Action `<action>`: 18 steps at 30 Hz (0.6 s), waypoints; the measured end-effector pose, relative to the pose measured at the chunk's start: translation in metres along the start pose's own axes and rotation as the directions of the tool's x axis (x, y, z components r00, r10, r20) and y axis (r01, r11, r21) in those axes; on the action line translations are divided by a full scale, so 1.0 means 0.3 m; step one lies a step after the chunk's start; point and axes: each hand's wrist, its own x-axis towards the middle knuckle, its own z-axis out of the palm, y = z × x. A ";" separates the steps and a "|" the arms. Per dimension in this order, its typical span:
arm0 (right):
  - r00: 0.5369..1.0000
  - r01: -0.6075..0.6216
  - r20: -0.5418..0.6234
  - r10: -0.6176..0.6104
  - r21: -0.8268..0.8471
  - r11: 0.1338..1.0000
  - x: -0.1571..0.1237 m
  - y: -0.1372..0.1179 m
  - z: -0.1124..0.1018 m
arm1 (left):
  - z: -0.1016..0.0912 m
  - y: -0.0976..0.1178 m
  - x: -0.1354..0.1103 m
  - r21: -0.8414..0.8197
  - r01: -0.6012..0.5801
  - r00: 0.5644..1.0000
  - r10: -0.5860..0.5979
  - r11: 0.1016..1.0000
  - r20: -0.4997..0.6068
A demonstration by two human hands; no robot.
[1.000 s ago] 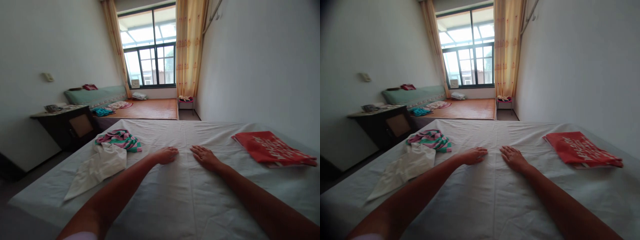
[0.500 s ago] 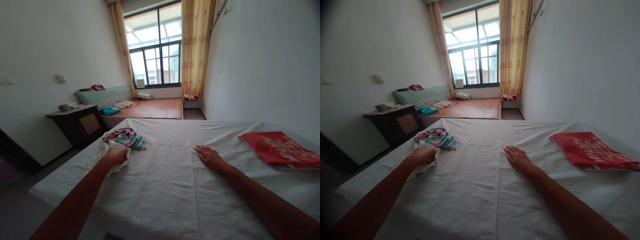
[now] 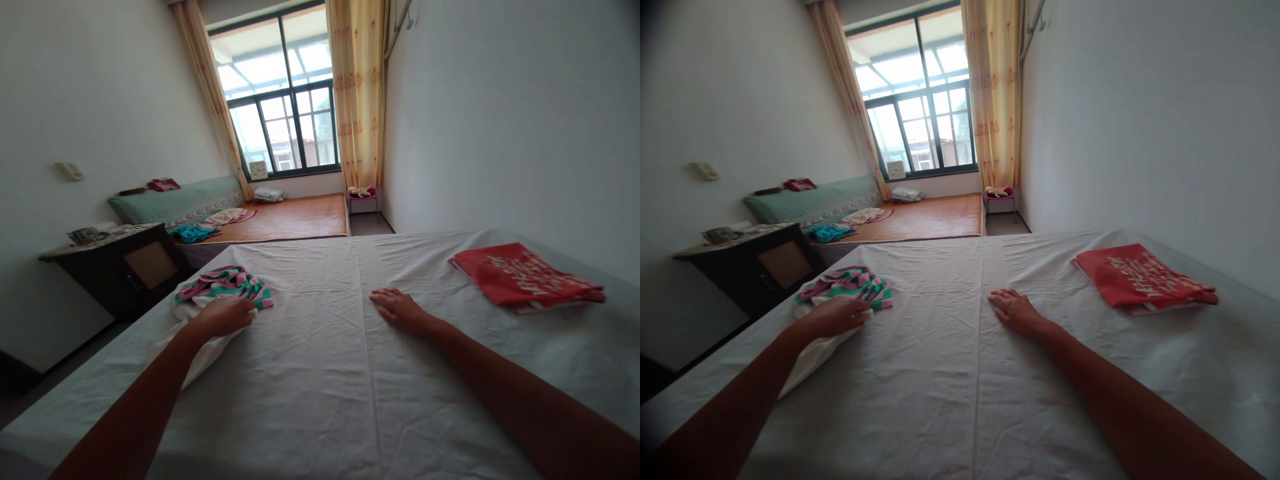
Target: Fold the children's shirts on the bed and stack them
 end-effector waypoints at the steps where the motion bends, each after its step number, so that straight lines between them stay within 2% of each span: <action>1: 1.000 -0.003 -0.009 0.004 0.070 0.998 0.008 -0.002 -0.004 | -0.023 0.034 0.028 -0.064 -0.010 0.998 0.005 0.998 -0.067; 3: 0.998 -0.042 -0.030 0.051 0.248 0.968 0.022 -0.009 -0.014 | -0.072 0.119 0.095 -0.252 -0.056 0.985 0.012 0.966 -0.174; 4: 0.994 -0.081 -0.040 0.101 0.349 0.934 0.027 -0.013 -0.023 | -0.096 0.167 0.133 -0.384 -0.095 0.974 0.006 0.919 -0.227; 5: 0.985 -0.127 -0.045 0.165 0.452 0.883 0.029 -0.017 -0.034 | -0.117 0.218 0.173 -0.532 -0.153 0.969 0.020 0.833 -0.248; 7: 0.957 -0.210 -0.019 0.291 0.646 0.734 0.023 -0.026 -0.067 | -0.153 0.323 0.250 -0.790 -0.271 0.954 0.047 0.550 -0.295; 8: 0.948 -0.232 0.021 0.319 0.730 0.643 0.016 -0.033 -0.086 | -0.166 0.375 0.286 -0.860 -0.312 0.947 0.054 0.404 -0.318; 10: 0.951 -0.247 0.118 0.287 0.848 0.468 -0.005 -0.051 -0.124 | -0.183 0.475 0.345 -0.919 -0.359 0.933 0.029 0.163 -0.360; 12: 0.967 -0.225 0.159 0.200 0.900 0.374 -0.023 -0.079 -0.148 | -0.185 0.565 0.383 -0.925 -0.380 0.925 0.032 0.018 -0.379; 13: 0.975 -0.198 0.145 0.169 0.910 0.363 -0.028 -0.097 -0.151 | -0.180 0.603 0.394 -0.925 -0.380 0.922 0.068 -0.020 -0.380; 15: 0.984 -0.150 0.100 0.150 0.916 0.372 -0.029 -0.131 -0.142 | -0.160 0.653 0.406 -0.930 -0.365 0.911 0.195 -0.030 -0.364; 17: 0.979 -0.147 0.084 0.187 0.926 0.349 -0.022 -0.149 -0.127 | -0.134 0.654 0.413 -0.936 -0.350 0.895 0.308 0.031 -0.324; 18: 0.968 -0.153 0.078 0.237 0.936 0.316 -0.016 -0.147 -0.123 | -0.121 0.633 0.418 -0.932 -0.353 0.897 0.314 0.082 -0.312</action>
